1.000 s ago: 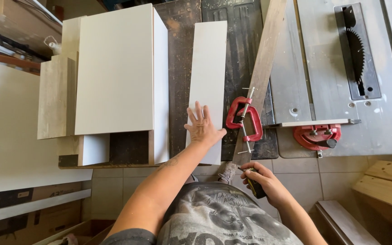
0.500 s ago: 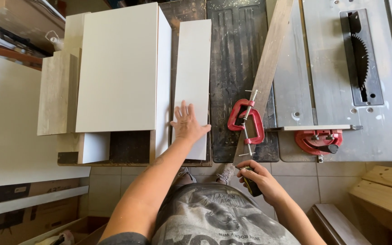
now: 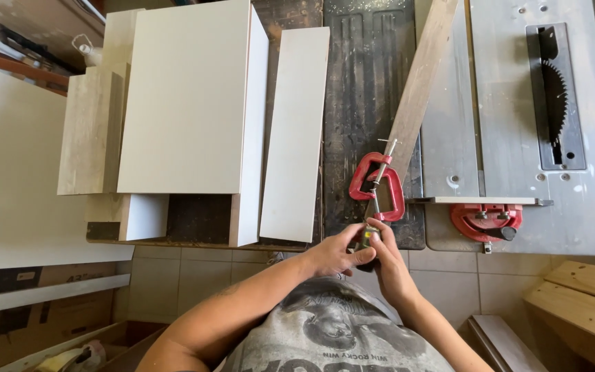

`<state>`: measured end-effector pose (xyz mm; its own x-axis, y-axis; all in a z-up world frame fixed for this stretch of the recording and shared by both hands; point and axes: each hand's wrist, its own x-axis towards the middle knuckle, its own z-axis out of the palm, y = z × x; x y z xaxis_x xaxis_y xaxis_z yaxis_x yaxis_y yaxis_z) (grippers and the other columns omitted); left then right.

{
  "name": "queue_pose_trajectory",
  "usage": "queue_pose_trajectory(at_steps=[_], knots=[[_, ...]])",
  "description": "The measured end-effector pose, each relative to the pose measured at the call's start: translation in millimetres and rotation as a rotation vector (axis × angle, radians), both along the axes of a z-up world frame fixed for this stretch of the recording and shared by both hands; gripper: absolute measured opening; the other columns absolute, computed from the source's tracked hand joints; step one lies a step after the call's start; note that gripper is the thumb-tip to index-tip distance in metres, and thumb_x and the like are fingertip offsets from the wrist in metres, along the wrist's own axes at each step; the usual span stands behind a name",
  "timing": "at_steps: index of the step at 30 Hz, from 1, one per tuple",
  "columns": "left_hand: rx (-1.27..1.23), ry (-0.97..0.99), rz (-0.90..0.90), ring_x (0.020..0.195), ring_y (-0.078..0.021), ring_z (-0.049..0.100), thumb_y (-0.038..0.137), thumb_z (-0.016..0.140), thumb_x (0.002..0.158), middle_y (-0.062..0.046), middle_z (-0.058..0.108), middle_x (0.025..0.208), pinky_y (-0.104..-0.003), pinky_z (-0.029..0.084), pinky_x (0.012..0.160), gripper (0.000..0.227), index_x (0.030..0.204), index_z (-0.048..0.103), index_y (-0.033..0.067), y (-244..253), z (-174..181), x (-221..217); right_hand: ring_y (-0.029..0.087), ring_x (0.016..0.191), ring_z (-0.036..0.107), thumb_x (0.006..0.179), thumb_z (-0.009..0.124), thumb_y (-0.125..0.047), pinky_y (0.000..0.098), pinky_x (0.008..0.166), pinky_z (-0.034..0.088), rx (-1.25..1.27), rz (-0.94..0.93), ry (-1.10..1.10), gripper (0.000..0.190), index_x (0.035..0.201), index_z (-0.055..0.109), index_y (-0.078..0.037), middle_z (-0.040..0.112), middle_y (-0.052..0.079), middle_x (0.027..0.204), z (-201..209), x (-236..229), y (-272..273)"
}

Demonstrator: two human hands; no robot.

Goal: Measuring and marking wooden boards using a tape measure on a table saw workbench to prepare for cutting.

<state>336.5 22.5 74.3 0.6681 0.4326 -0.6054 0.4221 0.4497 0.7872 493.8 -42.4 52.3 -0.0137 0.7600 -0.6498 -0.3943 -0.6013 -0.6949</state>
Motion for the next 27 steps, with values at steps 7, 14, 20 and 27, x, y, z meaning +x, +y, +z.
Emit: queue_pose_trajectory(at_steps=[7, 14, 20, 27], knots=[[-0.071, -0.008, 0.161, 0.098, -0.0244, 0.073, 0.058, 0.074, 0.074, -0.023, 0.059, 0.139, -0.030, 0.063, 0.083, 0.106, 0.164, 0.034, 0.0182, -1, -16, -32, 0.024, 0.154, 0.040, 0.095, 0.042, -0.052, 0.0479, 0.117, 0.049, 0.107, 0.251, 0.010, 0.081, 0.168, 0.022, -0.022, 0.018, -0.002, 0.175, 5, -3, -2], [0.299, -0.011, 0.608, 0.100, -0.0319, 0.069, 0.031, 0.088, 0.082, -0.021, 0.066, 0.114, -0.045, 0.060, 0.092, 0.077, 0.148, 0.055, 0.0095, 32, 13, -114, 0.032, 0.127, 0.063, 0.098, 0.073, -0.031, 0.0546, 0.103, 0.055, 0.226, 0.314, -0.102, 0.055, 0.147, 0.063, -0.008, 0.060, 0.014, 0.138, -31, -12, -9], [1.099, 0.573, 0.661, 0.128, -0.0558, 0.053, 0.020, 0.084, 0.091, -0.035, 0.048, 0.143, -0.065, 0.044, 0.104, 0.078, 0.153, 0.040, 0.0002, 98, 51, -207, 0.016, 0.094, 0.071, 0.098, 0.070, -0.026, 0.0345, 0.087, 0.060, 0.091, 0.250, -0.204, 0.031, 0.122, 0.075, -0.006, 0.076, 0.008, 0.100, 1, -34, -16], [1.216, 0.901, 0.498, 0.110, -0.0573, 0.044, 0.027, 0.073, 0.101, -0.027, 0.039, 0.138, -0.069, 0.045, 0.089, 0.063, 0.153, 0.044, 0.0056, 138, 7, -289, 0.012, 0.086, 0.068, 0.099, 0.066, -0.029, 0.0267, 0.083, 0.052, 0.041, 0.332, -0.313, 0.026, 0.116, 0.071, -0.010, 0.075, 0.004, 0.093, 32, -68, -14]])
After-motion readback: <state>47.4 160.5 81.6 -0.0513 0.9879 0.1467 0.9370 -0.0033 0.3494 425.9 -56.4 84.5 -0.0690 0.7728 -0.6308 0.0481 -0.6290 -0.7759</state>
